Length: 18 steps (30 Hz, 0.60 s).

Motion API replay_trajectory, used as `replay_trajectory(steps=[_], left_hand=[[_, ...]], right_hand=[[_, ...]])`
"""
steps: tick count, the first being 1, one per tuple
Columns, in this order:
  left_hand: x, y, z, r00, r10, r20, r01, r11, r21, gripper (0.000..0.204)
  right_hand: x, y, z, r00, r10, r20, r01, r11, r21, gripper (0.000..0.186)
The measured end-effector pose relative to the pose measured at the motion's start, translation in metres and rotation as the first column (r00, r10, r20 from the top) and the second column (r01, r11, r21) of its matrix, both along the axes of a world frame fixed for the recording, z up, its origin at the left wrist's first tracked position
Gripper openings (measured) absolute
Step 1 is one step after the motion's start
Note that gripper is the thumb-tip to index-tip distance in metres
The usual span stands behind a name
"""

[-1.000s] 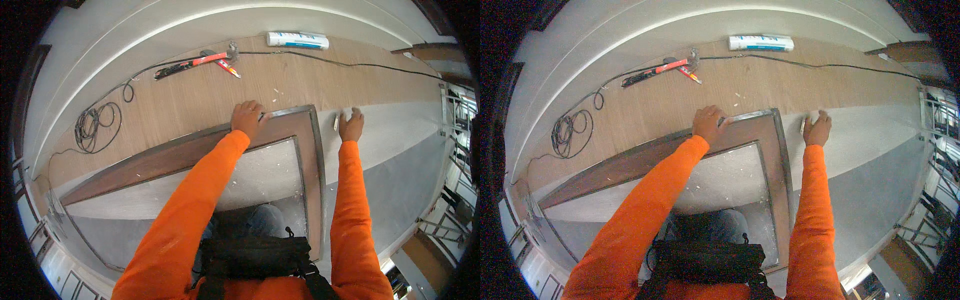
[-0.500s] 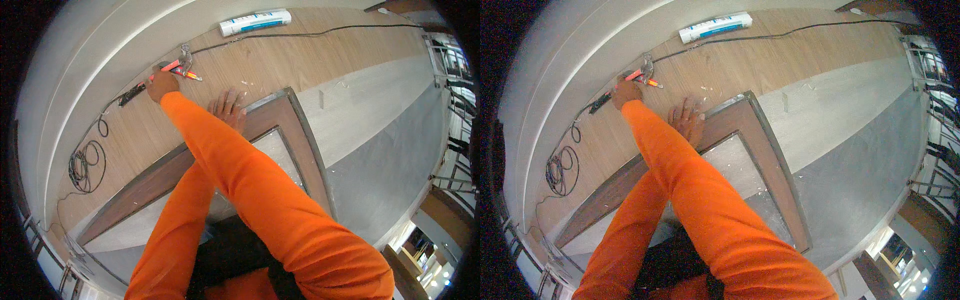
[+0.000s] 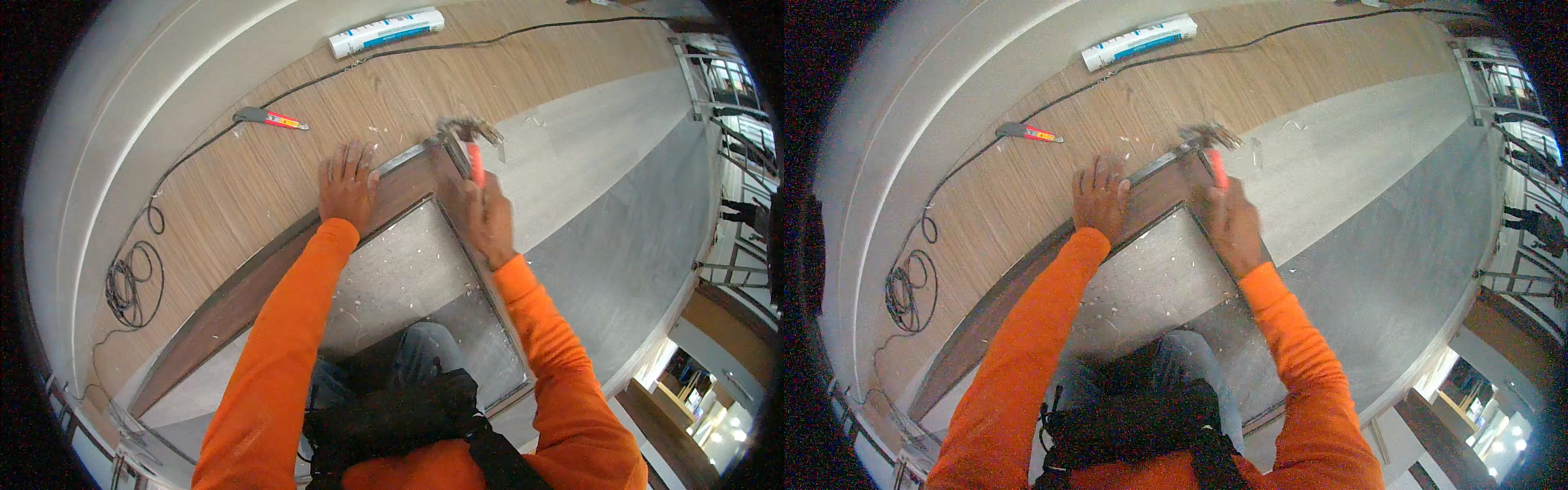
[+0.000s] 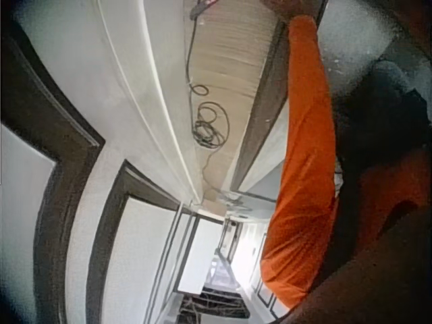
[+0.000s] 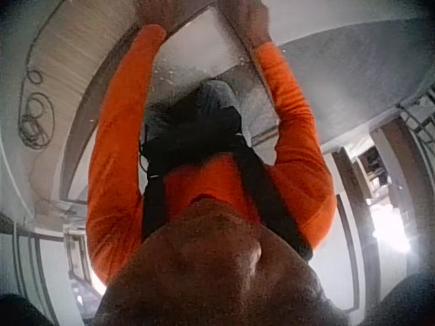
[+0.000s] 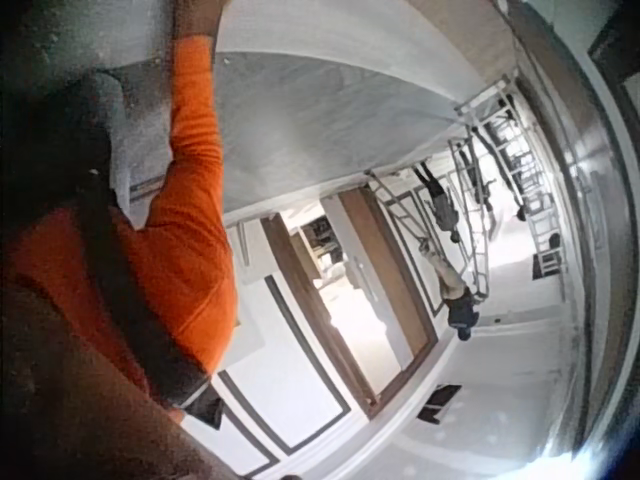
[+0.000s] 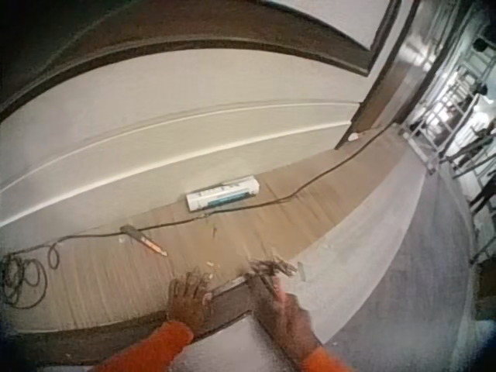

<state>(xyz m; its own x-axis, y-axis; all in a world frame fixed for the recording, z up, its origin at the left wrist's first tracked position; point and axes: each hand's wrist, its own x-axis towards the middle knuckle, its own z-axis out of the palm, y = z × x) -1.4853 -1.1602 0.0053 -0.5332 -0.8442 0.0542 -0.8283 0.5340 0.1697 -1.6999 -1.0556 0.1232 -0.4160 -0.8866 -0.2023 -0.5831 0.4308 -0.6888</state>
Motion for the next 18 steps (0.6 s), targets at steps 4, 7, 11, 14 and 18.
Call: replay_trajectory(steps=[4,7,11,14,18], left_hand=[[-0.003,0.005,0.003,1.0,0.002,0.011,-0.002,1.0,0.015,0.05],[0.001,0.004,0.004,0.998,0.015,0.06,-0.014,1.0,-0.017,0.051],[-0.005,0.003,-0.001,0.994,0.02,0.11,-0.017,0.999,-0.033,0.053],[0.0,0.001,-0.009,0.983,0.023,0.183,-0.013,0.999,-0.051,0.054],[-0.001,0.004,-0.004,0.985,0.02,0.173,-0.022,1.0,0.005,0.054]], right_hand=[[-0.034,0.011,0.002,0.965,0.047,-0.259,-0.035,0.998,0.052,0.028],[-0.023,0.001,0.0,0.965,-0.031,-0.26,0.002,0.994,-0.111,0.026],[-0.027,0.007,-0.041,0.947,0.101,-0.306,-0.082,0.994,0.074,0.024],[-0.015,0.002,-0.033,0.956,0.058,-0.286,-0.026,0.993,0.113,0.025],[-0.011,0.001,-0.011,0.965,0.027,-0.262,-0.036,0.999,-0.027,0.027]])
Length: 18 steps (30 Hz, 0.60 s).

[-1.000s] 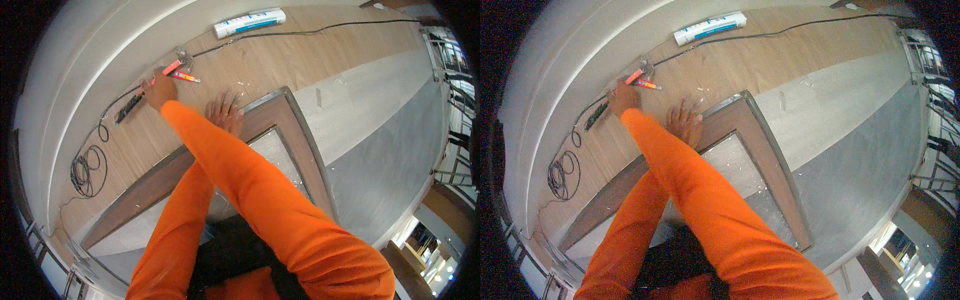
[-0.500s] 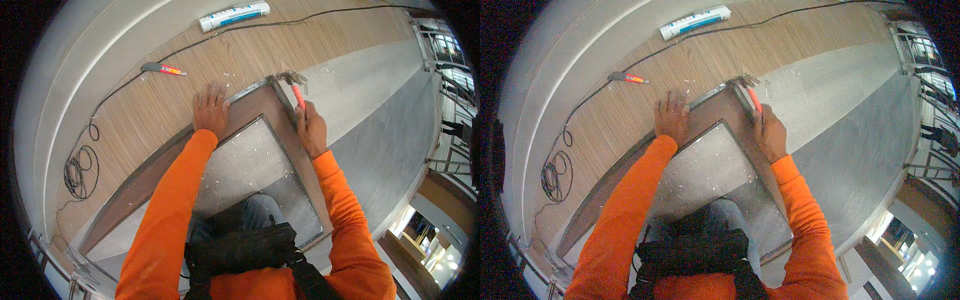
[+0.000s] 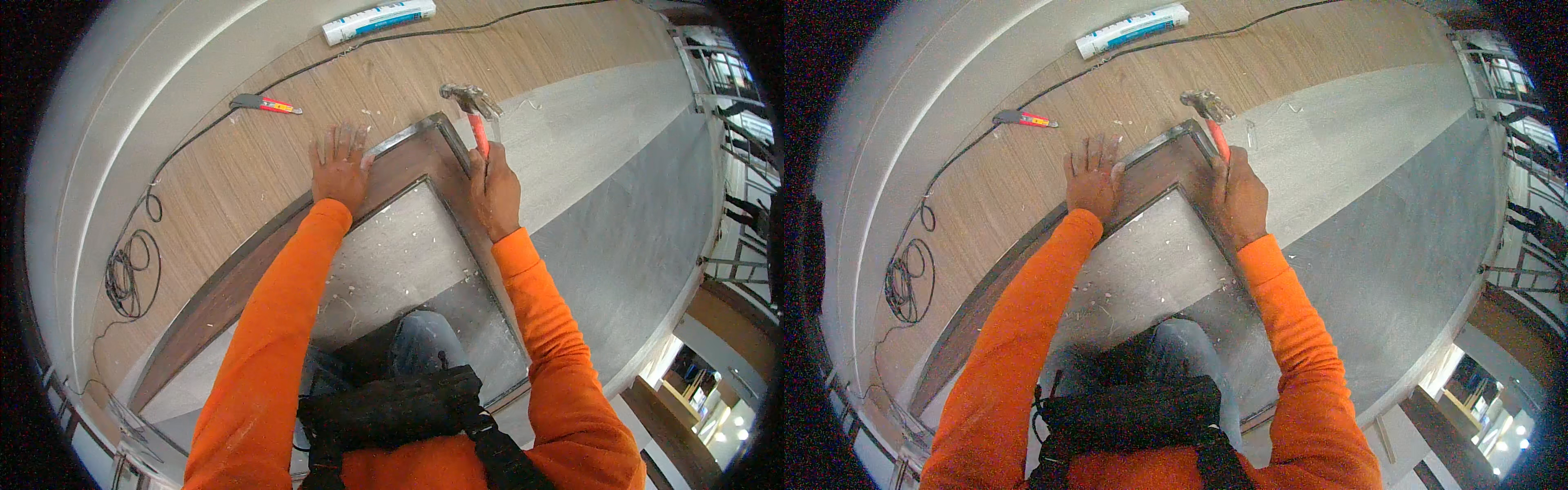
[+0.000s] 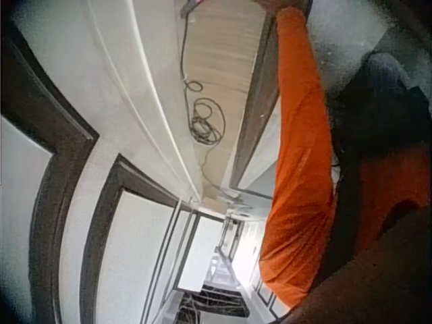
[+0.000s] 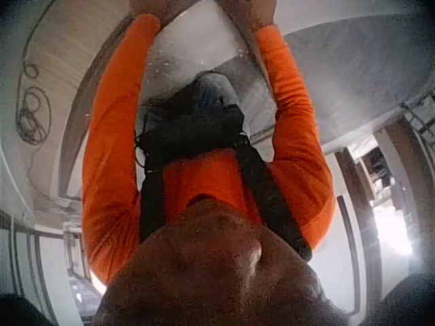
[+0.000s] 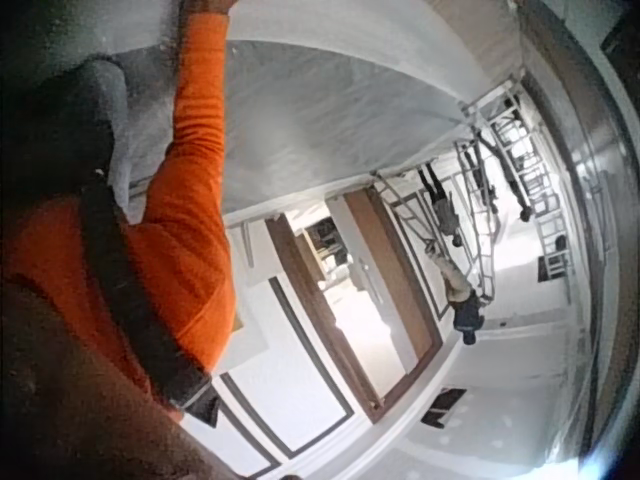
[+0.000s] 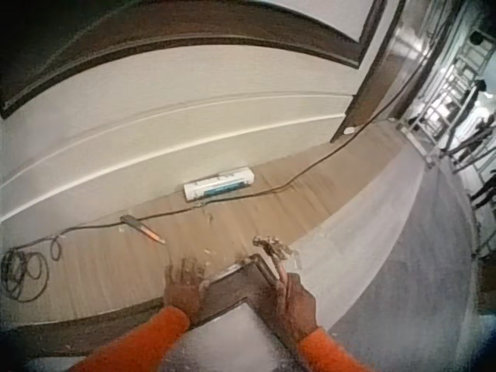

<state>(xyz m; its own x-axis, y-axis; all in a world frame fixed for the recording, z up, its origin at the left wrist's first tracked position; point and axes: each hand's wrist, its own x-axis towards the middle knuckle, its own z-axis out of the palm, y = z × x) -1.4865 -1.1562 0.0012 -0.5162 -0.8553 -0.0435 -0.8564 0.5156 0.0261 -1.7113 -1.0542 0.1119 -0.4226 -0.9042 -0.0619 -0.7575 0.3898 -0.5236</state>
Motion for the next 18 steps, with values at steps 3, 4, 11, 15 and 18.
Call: replay_trajectory(steps=[3,4,11,15,18], left_hand=[[0.0,-0.001,0.0,0.999,-0.004,-0.036,0.003,1.0,-0.025,0.054],[-0.003,-0.001,-0.001,0.999,-0.008,-0.049,0.006,0.999,-0.035,0.054],[0.0,0.0,0.0,1.0,-0.008,-0.001,0.008,0.999,-0.044,0.055],[-0.005,-0.002,0.005,0.999,0.002,0.041,-0.003,1.0,0.022,0.055],[-0.002,0.004,0.002,1.0,0.004,0.02,-0.004,1.0,0.002,0.055]], right_hand=[[0.001,0.006,-0.021,0.997,0.07,-0.036,-0.07,0.997,0.019,0.029],[-0.004,0.012,-0.043,0.99,0.124,-0.065,-0.115,0.985,0.129,0.03],[0.018,0.014,-0.035,0.996,0.089,-0.011,-0.086,0.988,0.129,0.025],[0.013,0.017,-0.049,0.972,0.234,-0.009,-0.226,0.949,0.22,0.023],[0.027,0.027,-0.039,0.976,0.217,-0.012,-0.217,0.976,0.019,0.026]])
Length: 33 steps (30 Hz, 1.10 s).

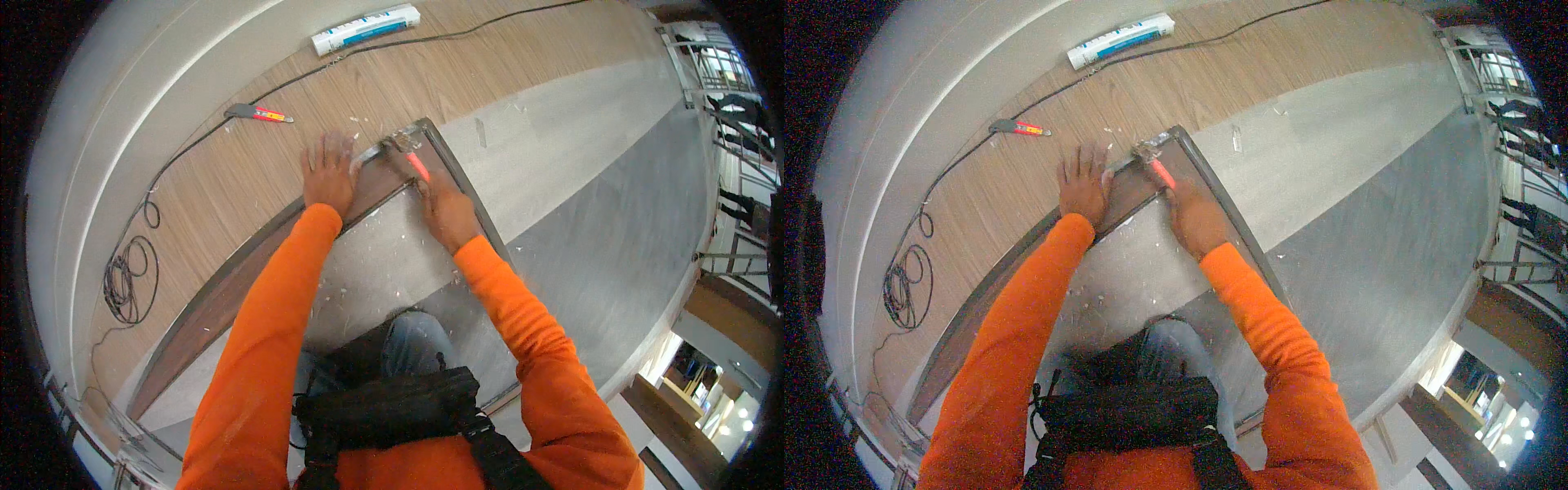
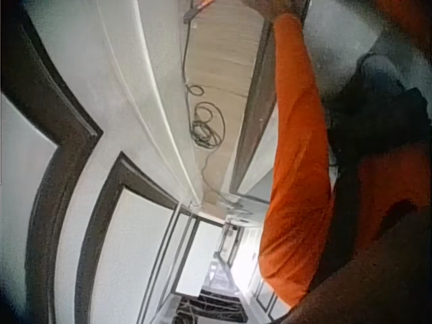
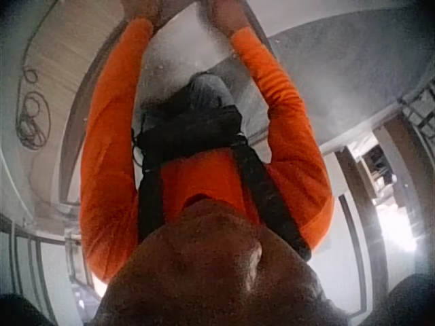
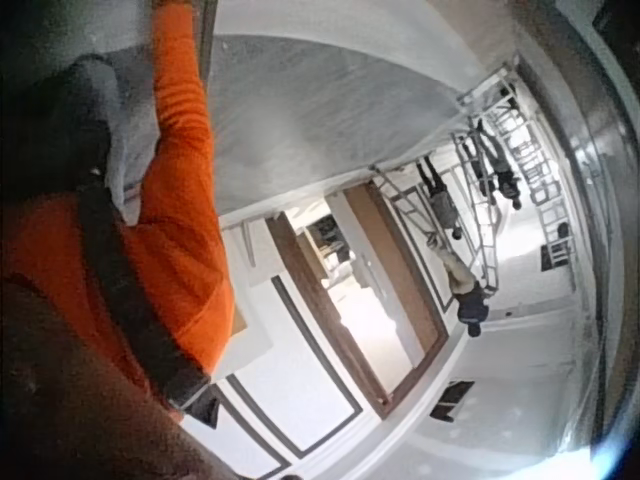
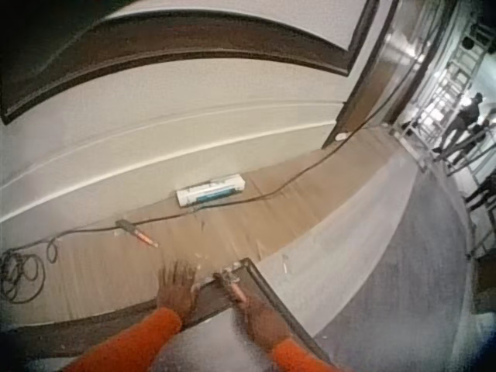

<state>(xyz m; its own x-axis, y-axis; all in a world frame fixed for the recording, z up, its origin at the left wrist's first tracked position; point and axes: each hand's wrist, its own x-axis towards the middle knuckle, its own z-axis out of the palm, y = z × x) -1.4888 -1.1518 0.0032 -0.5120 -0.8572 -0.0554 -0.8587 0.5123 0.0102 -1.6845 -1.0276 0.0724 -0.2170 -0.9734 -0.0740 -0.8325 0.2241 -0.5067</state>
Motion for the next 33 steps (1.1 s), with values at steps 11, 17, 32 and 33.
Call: replay_trajectory(steps=[11,17,32,33], left_hand=[[0.09,0.009,-0.004,0.821,0.155,-0.55,-0.069,0.983,0.173,0.034],[0.255,0.064,0.027,0.815,0.41,-0.409,-0.383,0.912,0.15,0.024],[0.299,0.072,0.038,0.71,0.618,-0.338,-0.548,0.786,0.286,0.028],[0.309,0.075,0.038,0.717,0.624,-0.309,-0.548,0.78,0.303,0.033]], right_hand=[[-0.079,-0.073,-0.005,0.967,-0.113,-0.228,0.111,0.994,-0.023,0.03],[-0.139,-0.155,-0.029,0.884,0.018,-0.467,-0.049,0.997,-0.055,0.027],[-0.153,-0.046,-0.122,0.909,-0.399,-0.126,0.376,0.911,-0.168,0.031],[-0.157,-0.05,-0.132,0.913,-0.389,-0.119,0.374,0.918,-0.131,0.03]])
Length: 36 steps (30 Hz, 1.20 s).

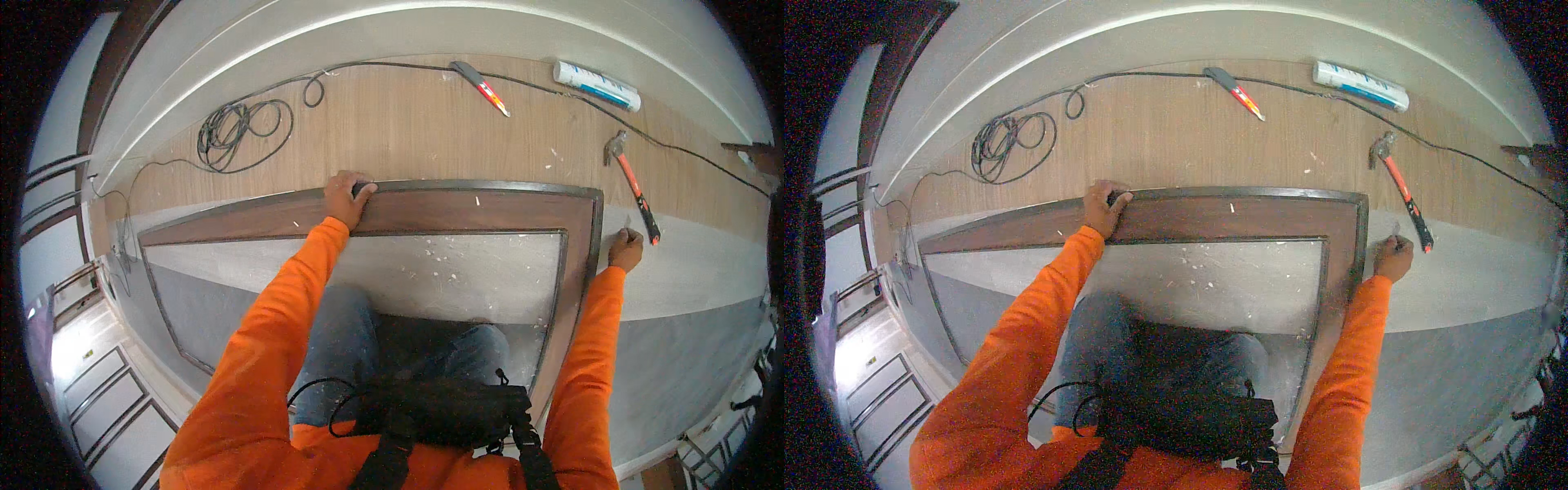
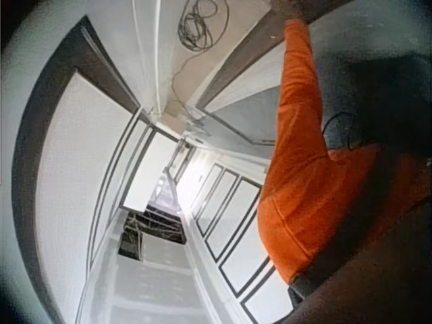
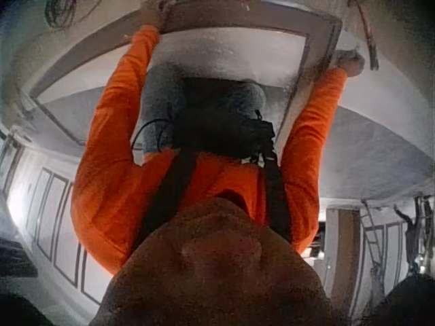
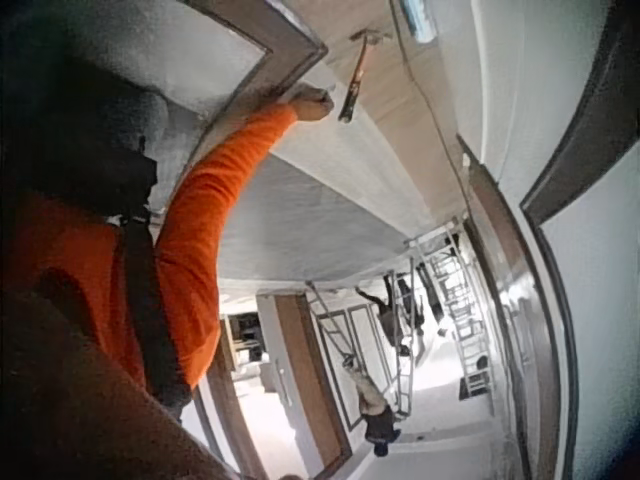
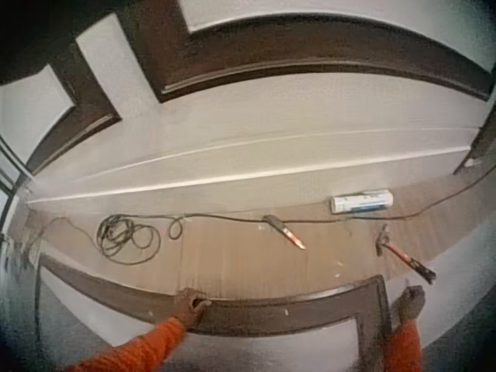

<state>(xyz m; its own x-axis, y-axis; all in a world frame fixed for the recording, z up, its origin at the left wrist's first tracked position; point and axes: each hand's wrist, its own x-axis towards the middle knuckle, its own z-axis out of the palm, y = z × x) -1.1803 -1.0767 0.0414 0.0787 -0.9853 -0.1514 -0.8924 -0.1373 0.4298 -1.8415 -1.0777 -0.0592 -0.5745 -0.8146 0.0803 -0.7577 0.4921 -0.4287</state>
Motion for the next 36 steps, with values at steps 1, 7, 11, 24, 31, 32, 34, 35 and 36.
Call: replay_trajectory(steps=[1,7,11,24,31,32,34,35,36], left_hand=[[0.007,0.003,-0.002,1.0,-0.007,0.004,0.007,0.999,0.033,0.037],[-0.006,0.012,-0.026,0.989,-0.102,0.104,0.128,0.949,-0.287,0.045],[-0.008,0.013,-0.029,0.989,-0.108,0.105,0.122,0.983,-0.139,0.048],[0.024,-0.006,-0.03,0.966,-0.251,0.066,0.256,0.964,-0.076,0.051],[0.032,0.025,0.012,0.993,-0.085,0.086,0.08,0.995,0.056,0.051],[0.041,0.028,0.003,0.996,-0.026,0.084,0.027,1.0,-0.006,0.05],[0.06,0.039,-0.016,0.992,0.088,0.093,-0.076,0.99,-0.122,0.048],[0.066,0.046,-0.019,0.986,0.082,0.142,-0.058,0.985,-0.163,0.048],[0.071,0.053,-0.021,0.979,0.076,0.187,-0.037,0.978,-0.205,0.048]], right_hand=[[-0.006,-0.002,-0.01,1.0,0.001,0.018,-0.001,0.999,0.034,0.028],[-0.102,-0.035,-0.013,0.983,0.03,-0.182,0.057,0.888,0.456,0.061],[-0.055,-0.032,0.005,0.935,0.157,-0.317,-0.171,0.985,-0.016,0.031],[0.008,-0.042,0.019,0.936,-0.109,0.336,0.098,0.994,0.049,0.028],[0.128,-0.034,0.089,0.985,0.051,0.164,-0.048,0.999,-0.024,0.021],[0.145,-0.035,0.096,0.963,0.217,0.161,-0.211,0.976,-0.054,0.02],[0.177,-0.035,0.098,0.837,0.522,0.165,-0.509,0.853,-0.115,0.018],[0.213,-0.034,0.103,0.81,0.461,0.362,-0.466,0.881,-0.08,0.018],[0.254,-0.031,0.109,0.756,0.373,0.538,-0.423,0.905,-0.033,0.017]])
